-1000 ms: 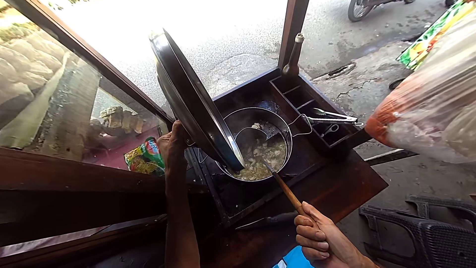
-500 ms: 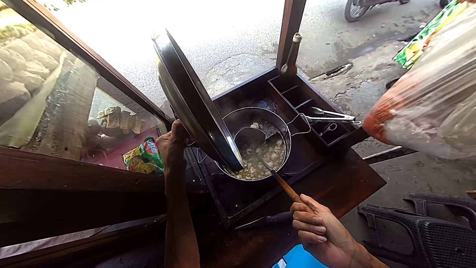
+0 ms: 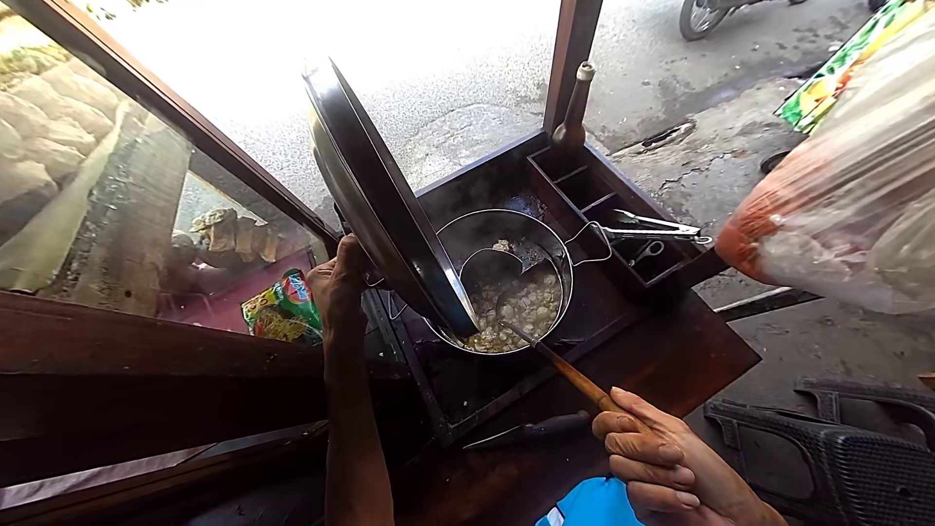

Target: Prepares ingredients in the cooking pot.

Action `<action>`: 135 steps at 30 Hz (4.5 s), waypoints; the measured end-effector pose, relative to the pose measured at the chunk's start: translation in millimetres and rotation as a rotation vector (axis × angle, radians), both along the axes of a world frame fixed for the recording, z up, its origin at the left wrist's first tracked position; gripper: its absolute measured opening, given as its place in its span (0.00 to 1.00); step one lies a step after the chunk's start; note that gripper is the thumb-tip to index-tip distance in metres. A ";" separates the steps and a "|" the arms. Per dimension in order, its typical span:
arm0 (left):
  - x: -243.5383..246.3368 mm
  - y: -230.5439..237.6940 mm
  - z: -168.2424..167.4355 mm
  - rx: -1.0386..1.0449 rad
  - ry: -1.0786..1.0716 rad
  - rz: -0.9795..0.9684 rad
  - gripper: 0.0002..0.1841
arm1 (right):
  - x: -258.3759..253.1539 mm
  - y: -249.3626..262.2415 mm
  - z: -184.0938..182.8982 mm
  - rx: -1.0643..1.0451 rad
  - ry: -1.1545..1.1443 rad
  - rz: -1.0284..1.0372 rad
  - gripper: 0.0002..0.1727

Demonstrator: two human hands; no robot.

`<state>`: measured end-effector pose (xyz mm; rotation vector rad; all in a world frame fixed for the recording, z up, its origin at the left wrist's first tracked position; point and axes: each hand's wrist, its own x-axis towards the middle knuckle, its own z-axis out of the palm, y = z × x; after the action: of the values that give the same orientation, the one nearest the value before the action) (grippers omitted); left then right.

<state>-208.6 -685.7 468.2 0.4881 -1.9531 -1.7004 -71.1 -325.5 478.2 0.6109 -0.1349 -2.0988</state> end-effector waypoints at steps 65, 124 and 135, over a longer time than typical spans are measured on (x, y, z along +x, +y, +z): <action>9.0 -4.4 -7.5 0.019 -0.005 -0.099 0.18 | -102.2 71.0 55.4 2.015 1.867 1.110 0.22; 5.2 0.7 -0.4 -0.004 -0.016 -0.061 0.20 | -98.0 59.5 -8.3 1.276 0.784 0.661 0.18; 3.4 -1.1 -1.9 -0.017 -0.018 -0.058 0.20 | -85.4 63.2 -29.2 1.569 1.236 0.779 0.15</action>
<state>-205.2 -686.8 466.4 0.4460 -2.0106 -1.7195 -156.5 -262.3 449.0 -0.0024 2.1467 -1.0887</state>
